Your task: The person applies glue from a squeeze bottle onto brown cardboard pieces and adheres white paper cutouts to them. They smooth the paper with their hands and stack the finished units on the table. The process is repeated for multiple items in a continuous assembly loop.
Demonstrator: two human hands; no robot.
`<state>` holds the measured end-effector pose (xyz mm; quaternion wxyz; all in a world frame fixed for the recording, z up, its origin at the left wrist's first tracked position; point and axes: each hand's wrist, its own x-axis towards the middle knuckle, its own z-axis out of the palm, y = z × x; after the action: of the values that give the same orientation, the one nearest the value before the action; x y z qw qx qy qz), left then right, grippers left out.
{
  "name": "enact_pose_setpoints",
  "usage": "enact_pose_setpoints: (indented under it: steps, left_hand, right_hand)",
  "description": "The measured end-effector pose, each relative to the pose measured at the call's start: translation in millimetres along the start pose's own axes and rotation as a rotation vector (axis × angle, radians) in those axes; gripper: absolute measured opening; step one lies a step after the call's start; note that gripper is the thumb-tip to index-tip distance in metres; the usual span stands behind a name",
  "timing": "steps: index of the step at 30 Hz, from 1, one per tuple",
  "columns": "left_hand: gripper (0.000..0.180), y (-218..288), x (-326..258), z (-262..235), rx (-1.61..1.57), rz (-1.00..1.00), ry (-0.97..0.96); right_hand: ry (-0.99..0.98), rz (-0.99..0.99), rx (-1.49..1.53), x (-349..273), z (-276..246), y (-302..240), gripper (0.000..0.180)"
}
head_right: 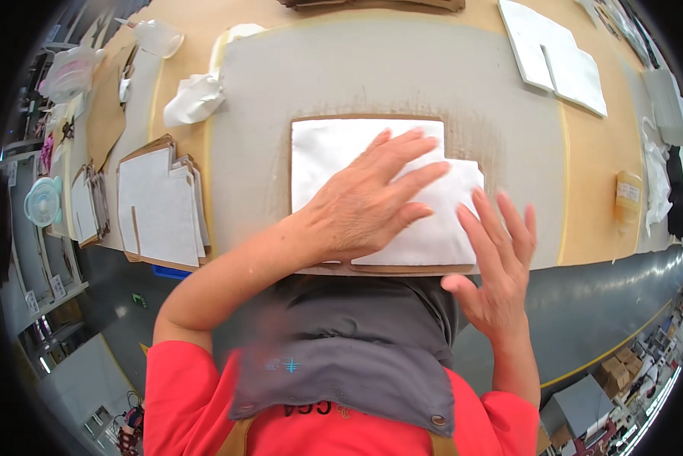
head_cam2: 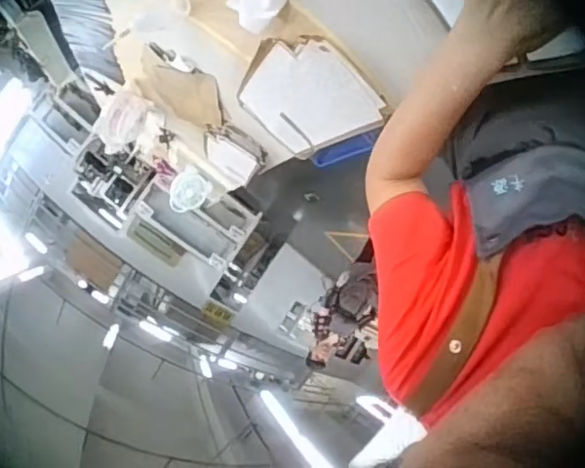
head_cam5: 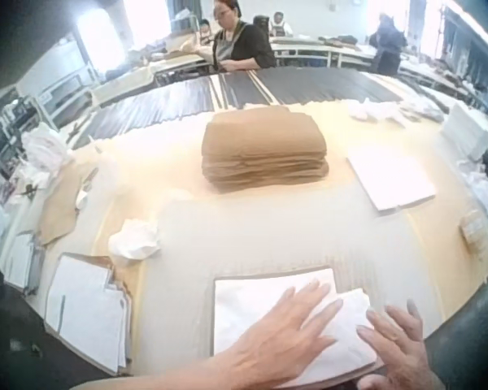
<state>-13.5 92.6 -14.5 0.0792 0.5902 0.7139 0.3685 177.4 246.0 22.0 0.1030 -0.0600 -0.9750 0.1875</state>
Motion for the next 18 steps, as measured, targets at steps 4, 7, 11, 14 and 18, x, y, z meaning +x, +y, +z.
enact_pose_setpoints:
  steps: [4, 7, 11, 14, 18]
  left_hand:
    - [0.058, -24.3, -31.2, -11.6, 0.298, -0.142, -0.013]
    - [0.06, -32.0, -41.8, -15.3, 0.389, -0.253, -0.019]
    - [0.064, -35.7, -46.5, -11.2, 0.456, -0.309, -0.036]
    - [0.067, -36.1, -50.3, -11.9, 0.495, -0.314, -0.036]
    - [0.069, -38.0, -50.7, -14.3, 0.525, -0.319, -0.022]
  right_hand:
    - [-0.183, -0.039, -0.08, 56.3, 36.6, -9.5, 0.082]
    - [-0.162, -0.086, -0.174, 78.8, 67.1, -8.2, 0.085]
    - [-0.174, -0.062, -0.26, 85.9, 80.4, 0.2, 0.09]
    - [-0.187, -0.055, -0.277, 87.3, 80.2, 2.1, 0.092]
    - [-0.197, -0.046, -0.34, 83.7, 76.5, 0.0, 0.09]
